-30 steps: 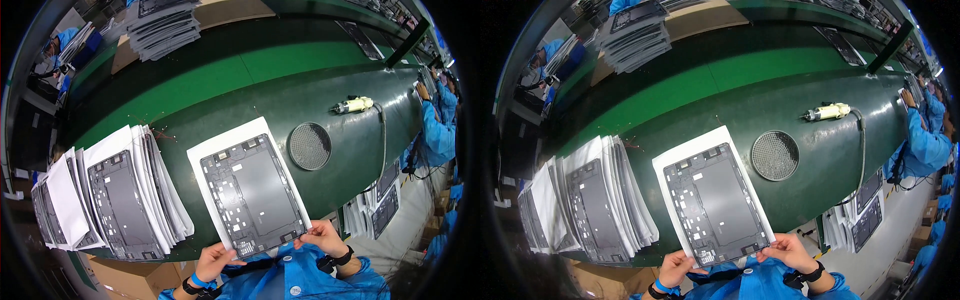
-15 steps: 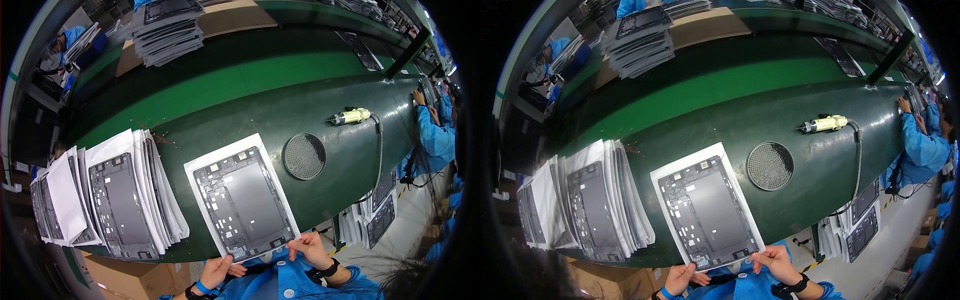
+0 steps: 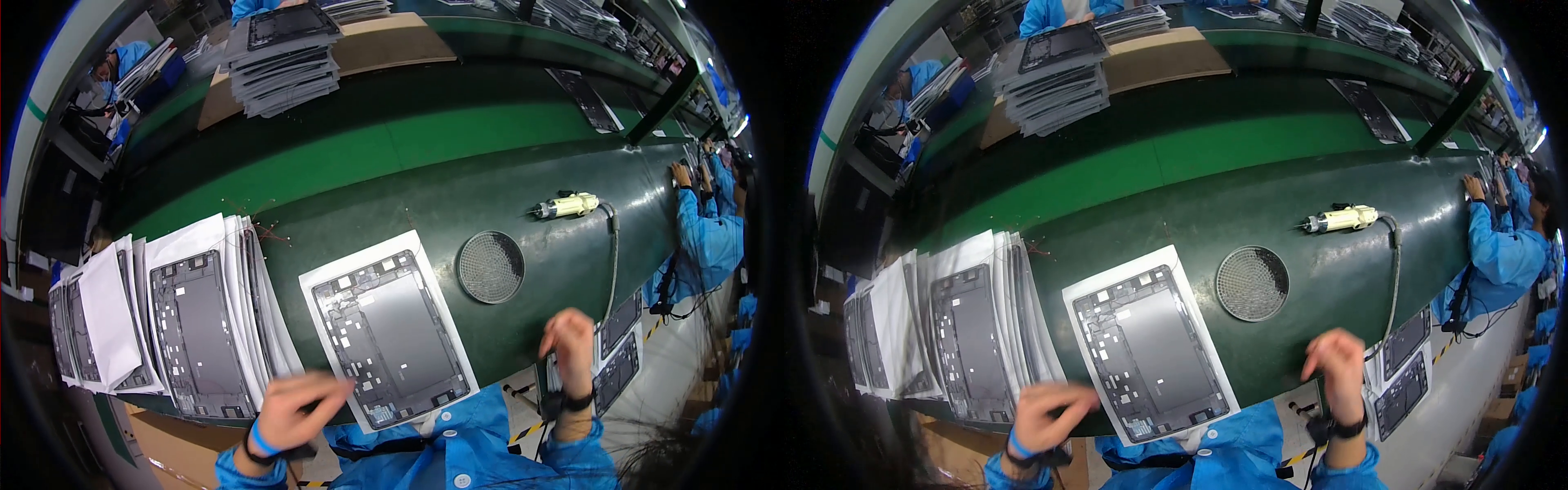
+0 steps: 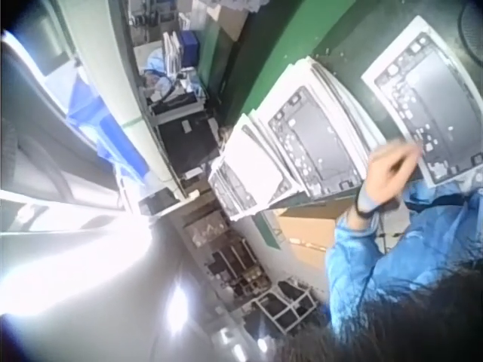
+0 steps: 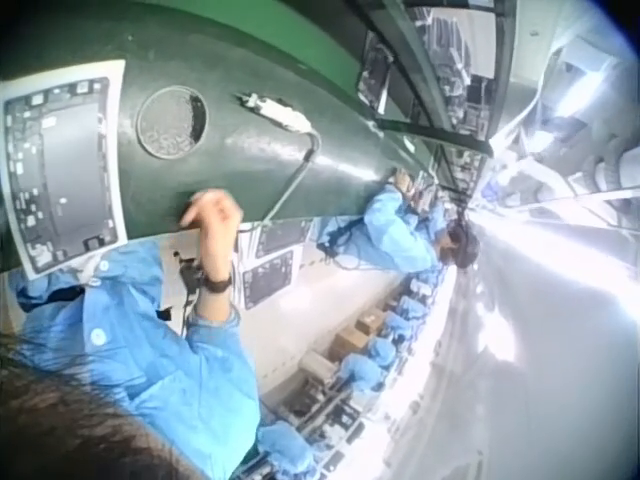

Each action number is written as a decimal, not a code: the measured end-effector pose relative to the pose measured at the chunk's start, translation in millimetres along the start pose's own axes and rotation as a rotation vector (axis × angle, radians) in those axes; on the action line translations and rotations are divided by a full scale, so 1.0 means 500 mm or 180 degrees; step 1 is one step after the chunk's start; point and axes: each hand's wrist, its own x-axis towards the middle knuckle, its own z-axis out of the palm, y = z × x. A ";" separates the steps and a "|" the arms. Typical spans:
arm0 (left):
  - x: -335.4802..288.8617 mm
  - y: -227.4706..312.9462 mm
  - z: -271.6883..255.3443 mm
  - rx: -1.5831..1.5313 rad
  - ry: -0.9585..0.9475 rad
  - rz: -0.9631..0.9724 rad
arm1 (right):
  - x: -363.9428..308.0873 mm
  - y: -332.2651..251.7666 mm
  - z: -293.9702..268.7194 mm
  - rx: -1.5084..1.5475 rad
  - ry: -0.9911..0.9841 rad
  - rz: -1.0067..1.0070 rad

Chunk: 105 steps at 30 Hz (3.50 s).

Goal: Assembling internal components of an electronic device using an electric screwdriver.

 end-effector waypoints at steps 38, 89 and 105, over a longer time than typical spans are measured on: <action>0.235 -0.064 0.165 0.2429 0.0229 0.0317 | 0.415 -0.096 -0.026 0.0240 0.1035 -0.2224; 0.231 -0.084 0.164 0.2129 0.0185 0.0173 | 0.202 0.001 0.252 0.0172 -0.0890 -0.1792; 0.222 -0.103 0.176 0.2108 0.0474 0.0344 | 0.219 0.011 0.356 0.0893 -0.1444 -0.1657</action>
